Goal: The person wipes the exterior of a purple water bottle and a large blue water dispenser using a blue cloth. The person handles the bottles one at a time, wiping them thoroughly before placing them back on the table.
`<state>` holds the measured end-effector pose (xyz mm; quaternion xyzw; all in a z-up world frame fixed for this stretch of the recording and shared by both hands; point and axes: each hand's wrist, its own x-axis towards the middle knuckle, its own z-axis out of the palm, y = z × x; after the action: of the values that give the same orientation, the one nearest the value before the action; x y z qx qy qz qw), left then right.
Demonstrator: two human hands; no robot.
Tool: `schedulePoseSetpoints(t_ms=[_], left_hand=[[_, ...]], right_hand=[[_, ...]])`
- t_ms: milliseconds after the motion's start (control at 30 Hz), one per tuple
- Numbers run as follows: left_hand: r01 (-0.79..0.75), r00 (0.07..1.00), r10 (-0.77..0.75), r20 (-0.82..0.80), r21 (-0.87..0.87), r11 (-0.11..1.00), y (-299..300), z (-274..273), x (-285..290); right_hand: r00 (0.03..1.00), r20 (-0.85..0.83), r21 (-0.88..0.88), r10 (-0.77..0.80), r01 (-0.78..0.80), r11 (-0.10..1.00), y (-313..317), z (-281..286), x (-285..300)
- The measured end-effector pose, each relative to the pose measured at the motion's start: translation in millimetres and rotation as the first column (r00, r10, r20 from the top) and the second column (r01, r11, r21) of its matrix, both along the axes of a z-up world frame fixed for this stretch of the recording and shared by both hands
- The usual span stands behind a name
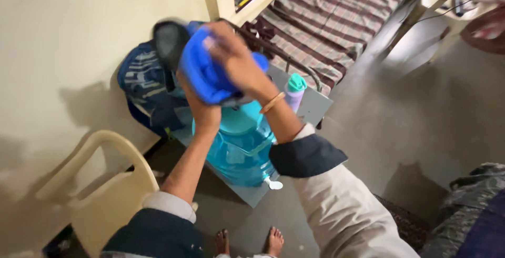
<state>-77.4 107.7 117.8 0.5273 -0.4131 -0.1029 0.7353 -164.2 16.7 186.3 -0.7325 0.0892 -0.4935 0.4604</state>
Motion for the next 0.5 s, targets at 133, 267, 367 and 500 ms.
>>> schedulePoseSetpoints(t_ms=[133,267,367,500], left_hand=[[0.184,0.919,-0.192,-0.345,-0.055,0.981,14.4,-5.3,41.5],[0.281,0.902,-0.278,-0.330,-0.039,0.959,35.1,2.8,84.7],[0.344,0.919,-0.335,-0.209,0.008,0.939,35.7,13.3,115.2],[0.380,0.913,-0.392,0.110,0.111,0.918,13.6,21.3,141.1]], right_hand=[[0.962,-0.199,-0.145,0.189,-0.220,0.965,32.1,18.4,4.8],[0.899,-0.411,-0.079,0.148,-0.197,0.977,47.6,19.7,-13.7],[0.640,-0.547,-0.449,-0.540,0.321,0.834,74.9,5.5,-20.1],[0.391,-0.390,-0.557,-0.834,0.621,0.551,102.2,-10.1,-10.4]])
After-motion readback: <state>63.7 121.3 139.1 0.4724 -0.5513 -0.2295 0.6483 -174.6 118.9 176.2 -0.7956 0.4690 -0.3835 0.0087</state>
